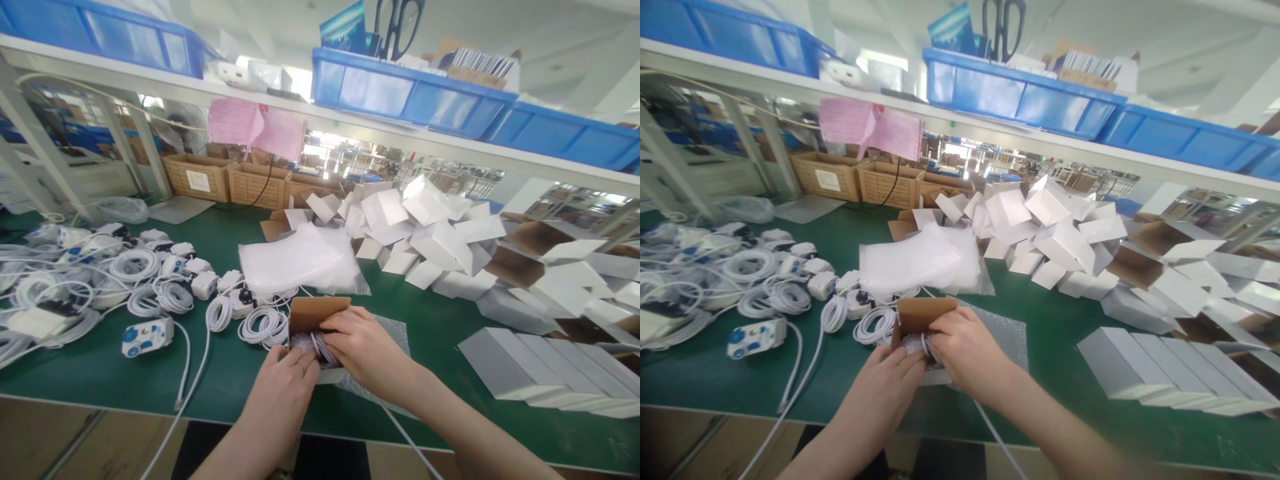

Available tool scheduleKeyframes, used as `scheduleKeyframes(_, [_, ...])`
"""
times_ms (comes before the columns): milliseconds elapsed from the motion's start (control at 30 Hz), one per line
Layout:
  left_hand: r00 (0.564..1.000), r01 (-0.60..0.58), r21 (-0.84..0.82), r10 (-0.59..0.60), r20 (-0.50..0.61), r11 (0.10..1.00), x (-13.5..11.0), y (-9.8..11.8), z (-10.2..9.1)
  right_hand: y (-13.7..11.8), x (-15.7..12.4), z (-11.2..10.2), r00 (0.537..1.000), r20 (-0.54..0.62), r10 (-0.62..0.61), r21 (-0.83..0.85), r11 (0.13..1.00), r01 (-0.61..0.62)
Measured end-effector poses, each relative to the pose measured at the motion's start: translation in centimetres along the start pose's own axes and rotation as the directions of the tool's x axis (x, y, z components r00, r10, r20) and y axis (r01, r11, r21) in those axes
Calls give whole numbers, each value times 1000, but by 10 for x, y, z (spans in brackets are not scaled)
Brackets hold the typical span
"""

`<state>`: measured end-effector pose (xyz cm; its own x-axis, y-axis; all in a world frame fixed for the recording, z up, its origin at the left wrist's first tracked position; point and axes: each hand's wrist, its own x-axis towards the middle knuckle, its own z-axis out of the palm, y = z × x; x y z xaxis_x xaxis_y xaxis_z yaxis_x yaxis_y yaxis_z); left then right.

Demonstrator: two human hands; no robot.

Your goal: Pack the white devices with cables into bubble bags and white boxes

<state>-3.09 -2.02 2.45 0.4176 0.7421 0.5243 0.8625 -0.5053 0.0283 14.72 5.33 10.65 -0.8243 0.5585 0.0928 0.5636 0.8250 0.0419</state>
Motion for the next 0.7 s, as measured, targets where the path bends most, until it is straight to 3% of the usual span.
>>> scheduleKeyframes(67, [992,-8,0,8,-129,1000,-3,4,-11,7,-28,-4,956,-293,-28,12,999,33])
scheduleKeyframes(133, [961,-16,18,20,-277,1000,-6,12,-19,7,-52,-4,911,-408,-62,-9,998,64])
scheduleKeyframes(200, [941,-41,30,48,-336,999,-7,21,-17,1,-70,-2,948,-305,-88,5,996,94])
scheduleKeyframes(300, [958,-33,31,40,-284,999,-4,32,2,-14,-81,1,970,-227,-81,156,981,119])
scheduleKeyframes(400, [969,-23,29,29,-246,999,0,35,21,-18,-80,-4,937,-348,7,402,904,143])
scheduleKeyframes(500, [966,-46,-10,42,-256,999,5,32,23,-9,-67,-12,889,-420,185,599,792,118])
scheduleKeyframes(600, [964,-46,-58,30,-262,997,9,28,20,0,-46,-15,843,-448,297,635,770,66])
scheduleKeyframes(700, [965,-52,-89,27,-262,995,9,26,22,5,-28,-15,831,-442,338,649,760,36])
